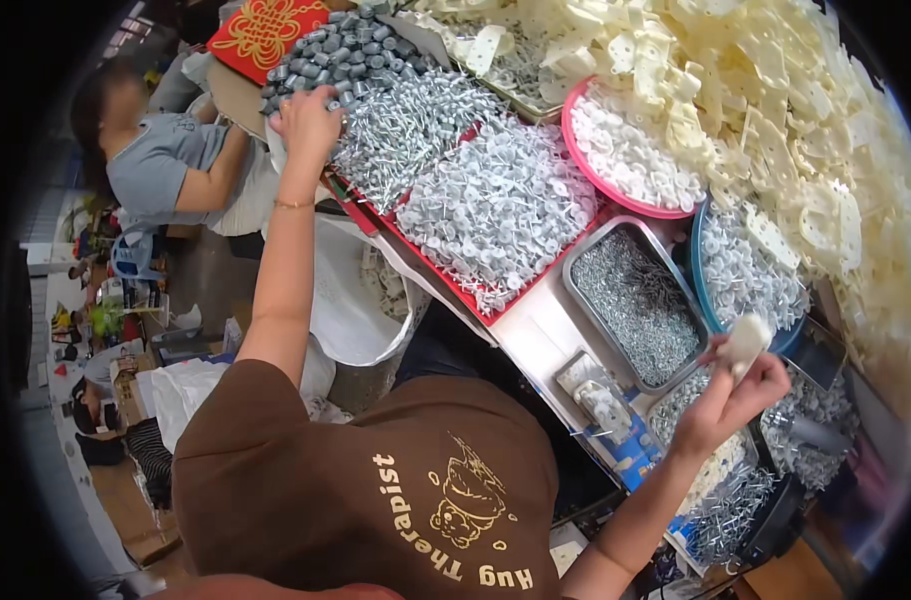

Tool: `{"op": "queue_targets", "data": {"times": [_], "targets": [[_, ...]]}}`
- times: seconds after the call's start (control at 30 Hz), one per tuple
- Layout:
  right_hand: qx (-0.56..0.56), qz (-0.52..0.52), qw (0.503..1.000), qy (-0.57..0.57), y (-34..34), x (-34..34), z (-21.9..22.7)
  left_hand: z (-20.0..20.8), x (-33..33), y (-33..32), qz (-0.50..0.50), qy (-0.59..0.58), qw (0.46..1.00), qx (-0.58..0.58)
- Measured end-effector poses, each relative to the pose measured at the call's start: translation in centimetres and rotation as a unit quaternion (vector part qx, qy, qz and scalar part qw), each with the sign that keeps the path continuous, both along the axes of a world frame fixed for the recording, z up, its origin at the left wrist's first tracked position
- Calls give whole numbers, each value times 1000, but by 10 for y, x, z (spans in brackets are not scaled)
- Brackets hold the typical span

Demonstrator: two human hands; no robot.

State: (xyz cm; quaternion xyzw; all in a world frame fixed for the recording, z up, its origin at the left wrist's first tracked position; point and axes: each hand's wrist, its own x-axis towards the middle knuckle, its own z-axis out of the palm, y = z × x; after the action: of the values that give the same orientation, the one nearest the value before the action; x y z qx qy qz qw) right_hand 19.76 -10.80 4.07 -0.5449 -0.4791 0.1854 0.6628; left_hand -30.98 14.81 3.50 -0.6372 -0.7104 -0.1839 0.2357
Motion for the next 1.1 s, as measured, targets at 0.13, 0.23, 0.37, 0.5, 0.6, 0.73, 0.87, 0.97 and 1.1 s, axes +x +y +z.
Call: {"op": "queue_targets", "data": {"times": [0.13,0.23,0.37,0.5,0.6,0.73,0.87,0.97,1.1], "targets": [[-116,-2,993,17,-39,-10,-5,-6,-6,32,140,48,985,-86],[-145,-16,989,26,-59,-15,-9,-20,-14,48,113,92,987,-68],[-154,-38,985,66,-74,-13,-14,-7,2,60,185,27,973,-138],[-156,-43,985,67,-85,-3,-17,0,-11,47,130,-70,973,-177],[-156,-87,982,61,-102,2,-12,-24,-8,58,143,7,980,-136],[-142,-86,983,78,-109,7,-13,-27,-23,72,126,-32,982,-140],[-150,-129,979,45,-112,7,-14,-17,-18,50,-44,-144,988,17],[-162,-137,977,-20,-117,-1,-6,3,55,1,-267,-329,906,28],[-195,-113,973,51,-105,-17,0,37,208,-127,-467,-419,768,-129]]}}
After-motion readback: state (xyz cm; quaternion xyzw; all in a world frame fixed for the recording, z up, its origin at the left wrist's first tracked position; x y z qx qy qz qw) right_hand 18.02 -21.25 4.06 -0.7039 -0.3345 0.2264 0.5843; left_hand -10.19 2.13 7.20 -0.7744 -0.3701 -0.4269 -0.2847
